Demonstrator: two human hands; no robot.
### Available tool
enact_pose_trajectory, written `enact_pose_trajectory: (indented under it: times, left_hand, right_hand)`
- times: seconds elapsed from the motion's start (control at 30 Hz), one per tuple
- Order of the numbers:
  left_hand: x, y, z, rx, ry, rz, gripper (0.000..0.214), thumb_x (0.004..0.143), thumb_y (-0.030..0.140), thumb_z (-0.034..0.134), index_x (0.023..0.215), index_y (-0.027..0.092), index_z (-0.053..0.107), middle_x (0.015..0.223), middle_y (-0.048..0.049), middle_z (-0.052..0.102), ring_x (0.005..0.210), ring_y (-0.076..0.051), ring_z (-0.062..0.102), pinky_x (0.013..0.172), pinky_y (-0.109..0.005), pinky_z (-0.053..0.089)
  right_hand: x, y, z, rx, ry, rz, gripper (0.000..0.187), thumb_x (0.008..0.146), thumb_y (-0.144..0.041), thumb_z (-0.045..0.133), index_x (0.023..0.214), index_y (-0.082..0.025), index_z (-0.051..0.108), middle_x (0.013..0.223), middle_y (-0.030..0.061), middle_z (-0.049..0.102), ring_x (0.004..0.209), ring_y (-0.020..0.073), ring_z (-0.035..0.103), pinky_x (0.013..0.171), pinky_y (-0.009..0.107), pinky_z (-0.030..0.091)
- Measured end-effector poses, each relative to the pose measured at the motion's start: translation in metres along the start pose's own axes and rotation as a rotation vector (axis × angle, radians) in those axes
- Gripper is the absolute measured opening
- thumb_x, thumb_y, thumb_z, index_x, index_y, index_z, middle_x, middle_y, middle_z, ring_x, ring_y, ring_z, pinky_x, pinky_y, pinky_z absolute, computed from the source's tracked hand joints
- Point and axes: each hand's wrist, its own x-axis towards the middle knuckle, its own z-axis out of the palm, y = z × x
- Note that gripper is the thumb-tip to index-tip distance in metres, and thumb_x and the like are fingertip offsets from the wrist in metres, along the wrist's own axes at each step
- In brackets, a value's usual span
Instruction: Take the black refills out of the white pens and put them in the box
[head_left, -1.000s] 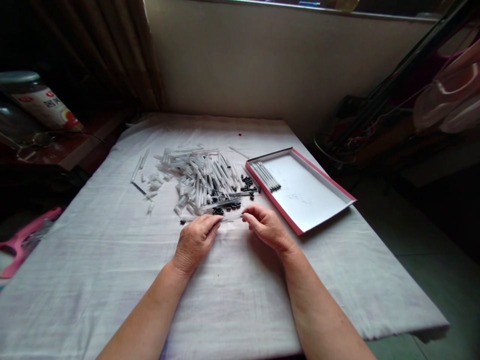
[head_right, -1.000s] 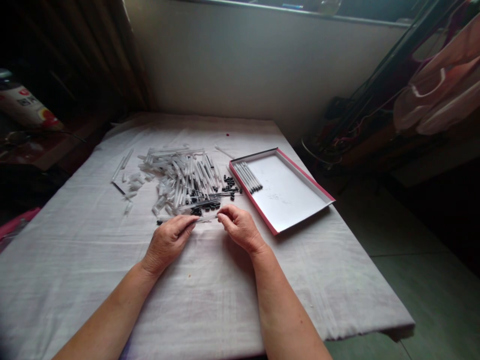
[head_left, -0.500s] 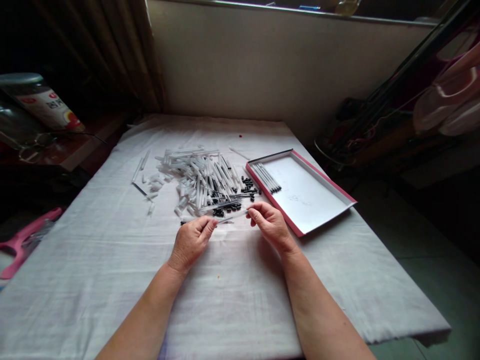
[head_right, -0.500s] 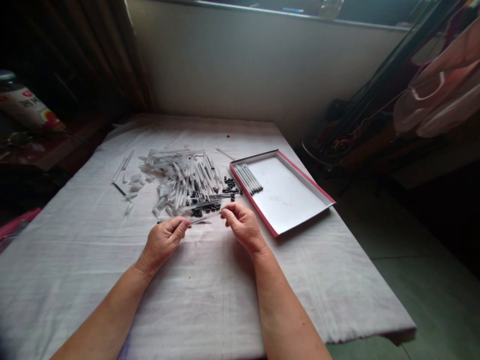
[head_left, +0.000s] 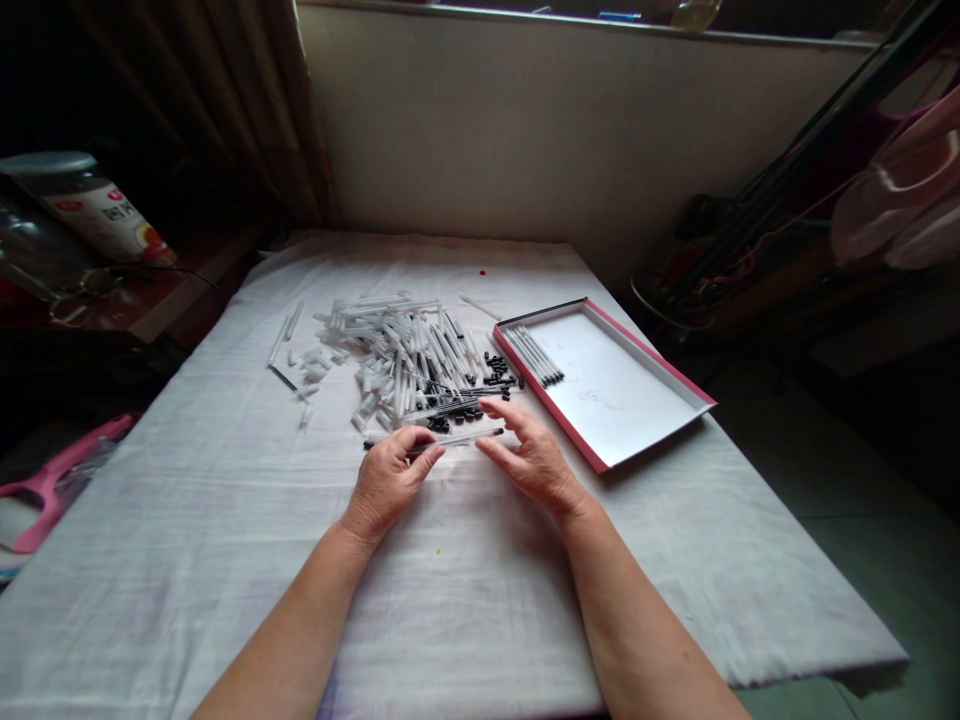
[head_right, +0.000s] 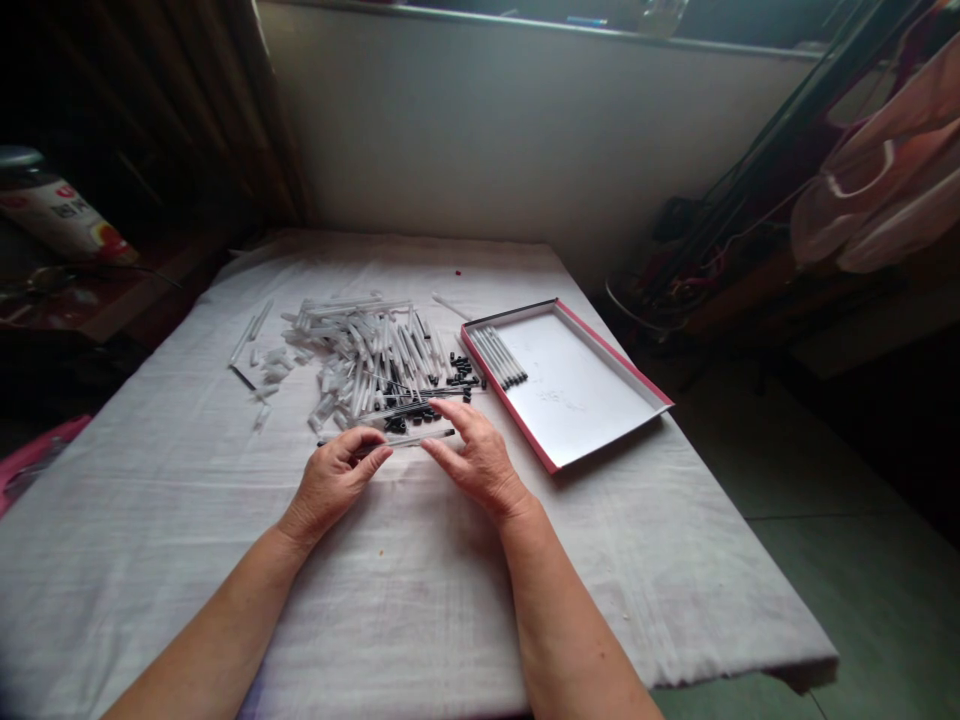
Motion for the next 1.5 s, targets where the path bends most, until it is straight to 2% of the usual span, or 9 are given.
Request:
enact_pose_trajectory:
  times: [0.1,0.23,0.43,0.6,0.8,1.1,1.27,1.37,1.5]
  left_hand:
    - [-0.001,-0.001,0.002,-0.027,-0.031,0.028,0.019,0.082,0.038,0.065,0.085,0.020,0.068,0.078,-0.0024,0.071,0.066,-0.014,0.063,0.065,-0.024,0.049]
    - [0.003,-0.006,-0.006,-0.021,-0.018,-0.008,0.025,0.083,0.043,0.062,0.087,0.019,0.069,0.078,-0.0030,0.071,0.064,-0.014,0.062,0.062,-0.024,0.048]
    - [0.023,-0.028,-0.045,0.422,0.377,-0.195,0.026,0.084,0.042,0.055,0.088,0.020,0.069,0.076,-0.0033,0.070,0.069,-0.018,0.062,0.065,-0.027,0.045]
    - [0.037,-0.034,-0.058,0.802,0.239,-0.206,0.027,0.084,0.041,0.057,0.096,0.021,0.071,0.098,-0.0113,0.071,0.092,-0.029,0.063,0.080,-0.036,0.047]
    - [0.051,-0.033,-0.057,0.874,0.115,-0.236,0.030,0.082,0.047,0.059,0.093,0.022,0.072,0.095,-0.0124,0.072,0.090,-0.031,0.064,0.075,-0.037,0.047]
    - [0.044,-0.039,-0.069,0.517,0.258,-0.223,0.029,0.080,0.045,0.057,0.083,0.022,0.074,0.091,-0.0072,0.074,0.076,-0.021,0.065,0.068,-0.028,0.047]
    - [0.027,-0.026,-0.053,-0.014,0.336,-0.233,0.037,0.074,0.052,0.065,0.089,0.018,0.069,0.078,-0.0035,0.070,0.068,-0.016,0.063,0.062,-0.025,0.049]
    - [0.023,-0.013,-0.038,-0.431,0.315,-0.362,0.047,0.071,0.054,0.070,0.100,0.018,0.063,0.078,-0.0007,0.067,0.059,-0.011,0.059,0.044,-0.018,0.040]
    - [0.019,0.003,-0.024,-0.719,0.219,-0.458,0.057,0.069,0.044,0.076,0.119,0.021,0.059,0.081,0.0015,0.063,0.059,-0.007,0.058,0.042,-0.014,0.038]
  right_hand:
    - [-0.002,-0.004,0.006,-0.178,-0.130,-0.144,0.021,0.087,-0.032,0.066,0.106,-0.025,0.072,0.101,0.0080,0.075,0.093,0.0227,0.067,0.088,0.038,0.050]
    - [-0.003,-0.002,0.009,-0.232,-0.166,-0.134,0.015,0.091,-0.026,0.059,0.098,-0.022,0.072,0.091,0.0074,0.075,0.080,0.0198,0.069,0.075,0.031,0.053]
    - [-0.002,0.007,0.005,-0.252,-0.075,-0.030,0.016,0.090,-0.021,0.056,0.099,-0.021,0.069,0.095,0.0084,0.075,0.087,0.0223,0.070,0.079,0.033,0.053]
    - [-0.002,0.007,0.006,-0.247,-0.070,-0.008,0.017,0.089,-0.020,0.056,0.100,-0.022,0.070,0.099,0.0081,0.075,0.090,0.0222,0.070,0.081,0.033,0.053]
    - [-0.002,0.005,0.006,-0.246,-0.075,-0.003,0.018,0.089,-0.021,0.057,0.100,-0.023,0.070,0.098,0.0078,0.075,0.088,0.0226,0.069,0.079,0.034,0.053]
    - [-0.001,-0.001,0.005,-0.234,-0.050,-0.002,0.020,0.089,-0.022,0.055,0.100,-0.021,0.071,0.098,0.0103,0.075,0.089,0.0254,0.069,0.079,0.036,0.053]
    - [-0.001,-0.004,0.007,-0.155,-0.004,0.003,0.021,0.088,-0.023,0.054,0.101,-0.021,0.071,0.097,0.0099,0.075,0.087,0.0240,0.069,0.081,0.035,0.053]
    - [-0.001,-0.009,0.008,-0.066,0.008,0.027,0.019,0.086,-0.024,0.056,0.098,-0.022,0.071,0.087,0.0073,0.075,0.077,0.0211,0.068,0.075,0.032,0.052]
    - [-0.002,-0.018,0.007,0.078,-0.019,0.094,0.019,0.084,-0.028,0.056,0.092,-0.020,0.072,0.070,0.0040,0.069,0.063,0.0176,0.063,0.063,0.028,0.050]
